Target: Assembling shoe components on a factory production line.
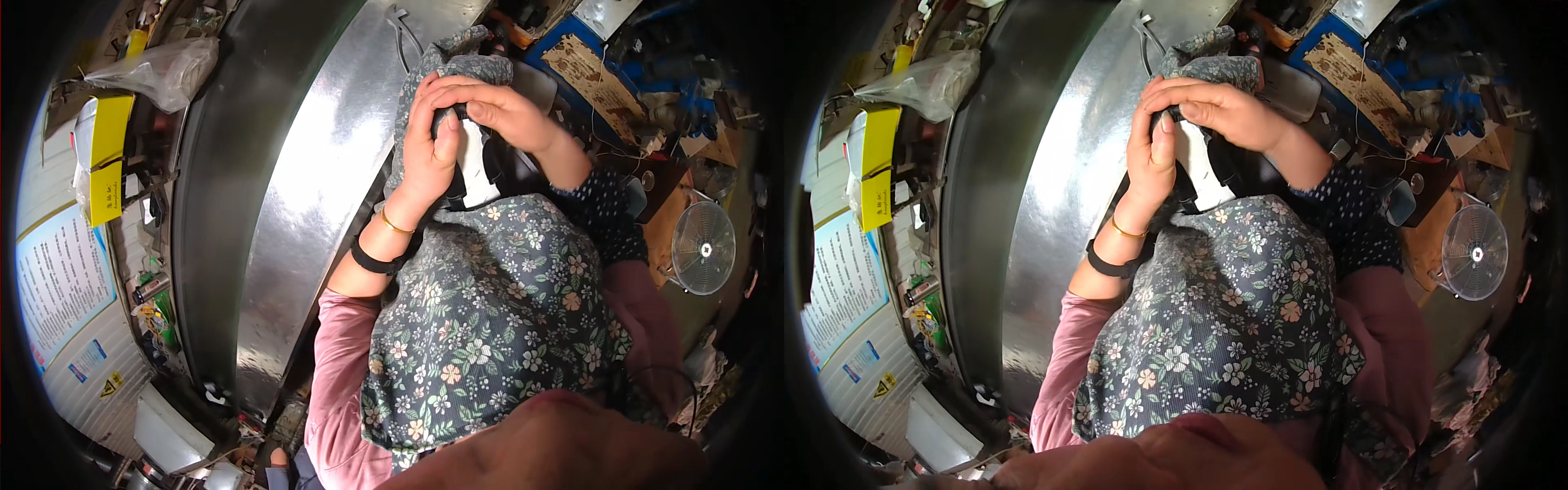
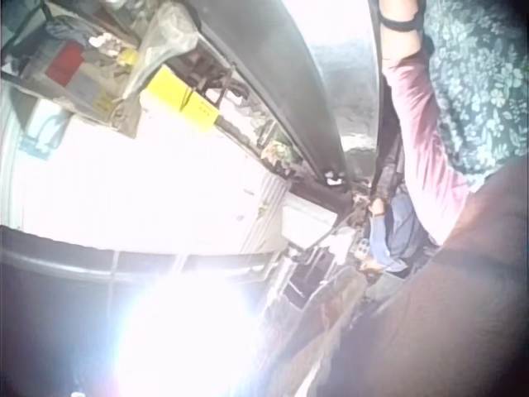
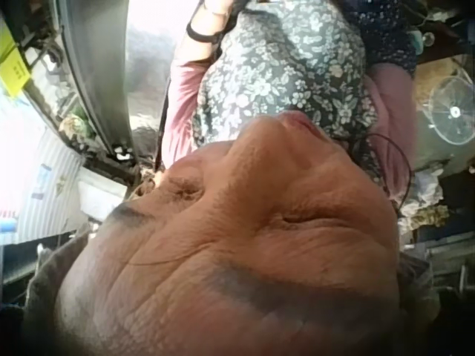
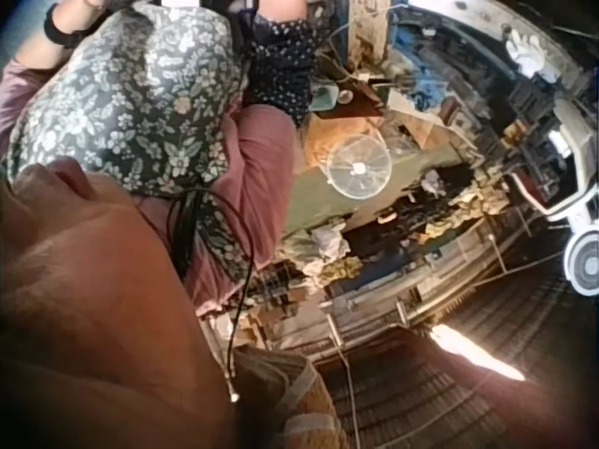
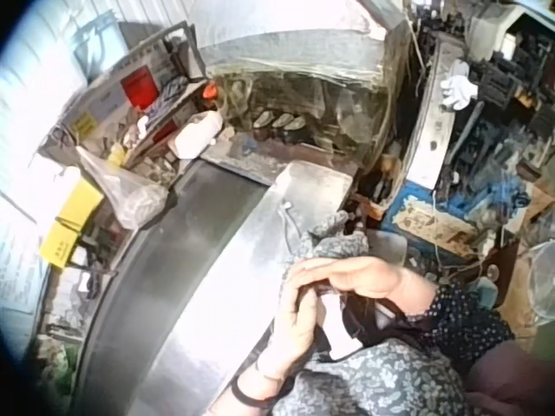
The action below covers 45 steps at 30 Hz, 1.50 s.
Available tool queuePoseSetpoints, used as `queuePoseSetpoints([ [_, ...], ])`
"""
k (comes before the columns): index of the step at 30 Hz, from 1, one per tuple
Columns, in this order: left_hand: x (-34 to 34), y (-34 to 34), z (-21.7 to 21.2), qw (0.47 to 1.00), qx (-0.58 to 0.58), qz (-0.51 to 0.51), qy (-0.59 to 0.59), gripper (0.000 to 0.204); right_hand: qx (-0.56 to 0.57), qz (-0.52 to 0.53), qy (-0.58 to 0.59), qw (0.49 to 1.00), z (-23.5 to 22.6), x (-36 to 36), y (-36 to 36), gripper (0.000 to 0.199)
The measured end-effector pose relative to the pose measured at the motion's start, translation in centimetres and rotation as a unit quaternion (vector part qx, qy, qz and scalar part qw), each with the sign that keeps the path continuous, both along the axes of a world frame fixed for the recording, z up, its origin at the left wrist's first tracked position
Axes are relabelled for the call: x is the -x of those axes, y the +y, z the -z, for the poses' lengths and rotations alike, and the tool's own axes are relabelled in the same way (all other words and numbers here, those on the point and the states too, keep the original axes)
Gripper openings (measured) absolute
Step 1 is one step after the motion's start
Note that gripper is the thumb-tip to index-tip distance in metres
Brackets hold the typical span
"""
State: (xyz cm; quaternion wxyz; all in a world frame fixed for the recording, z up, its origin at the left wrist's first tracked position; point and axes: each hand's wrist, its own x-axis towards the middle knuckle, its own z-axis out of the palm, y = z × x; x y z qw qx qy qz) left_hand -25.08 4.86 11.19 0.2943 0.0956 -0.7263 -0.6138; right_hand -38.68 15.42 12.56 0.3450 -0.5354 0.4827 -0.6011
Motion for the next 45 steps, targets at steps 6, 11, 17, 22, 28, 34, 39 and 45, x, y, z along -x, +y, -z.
queuePoseSetpoints([
  [6, 1.4, -2.1, 0.1, 0.995, -0.011, 0.094, -0.04, 0.031, 0.009, 0.183, 0.06, 0.981, 2.0, -1.5, 0.1, 0.03],
  [11, 1.1, -3.6, 0.6, 0.975, -0.03, 0.216, -0.042, 0.044, 0.001, 0.107, 0.023, 0.994, 2.1, -1.6, 1.2, 0.039],
  [17, 0.2, -3.9, 1.1, 0.973, -0.046, 0.193, -0.119, 0.082, -0.033, 0.051, -0.092, 0.994, 1.9, -1.4, 1.5, 0.048],
  [22, 0.6, -3.9, 0.8, 0.961, -0.1, 0.21, -0.15, 0.102, -0.026, 0.175, 0.046, 0.983, 2.3, -2.7, 1.3, 0.051],
  [28, -0.1, -3.3, 1.2, 0.955, -0.072, 0.226, -0.179, 0.125, -0.093, 0.139, -0.107, 0.98, 0.5, -1.8, -0.5, 0.034],
  [34, -2.4, -2.6, 0.3, 0.977, -0.137, 0.099, -0.131, 0.109, -0.124, 0.049, -0.14, 0.981, -0.1, -2.2, -2.6, 0.037],
  [39, -6.9, -4.9, -1.8, 0.98, -0.145, -0.056, -0.122, 0.102, -0.208, 0.173, 0.27, 0.924, 3.4, 3.2, -9.8, 0.068],
  [45, -8.1, -4.9, 7.3, 0.95, -0.165, -0.126, -0.235, 0.106, -0.516, 0.134, 0.501, 0.682, 11.0, 6.0, -15.0, 0.064],
])
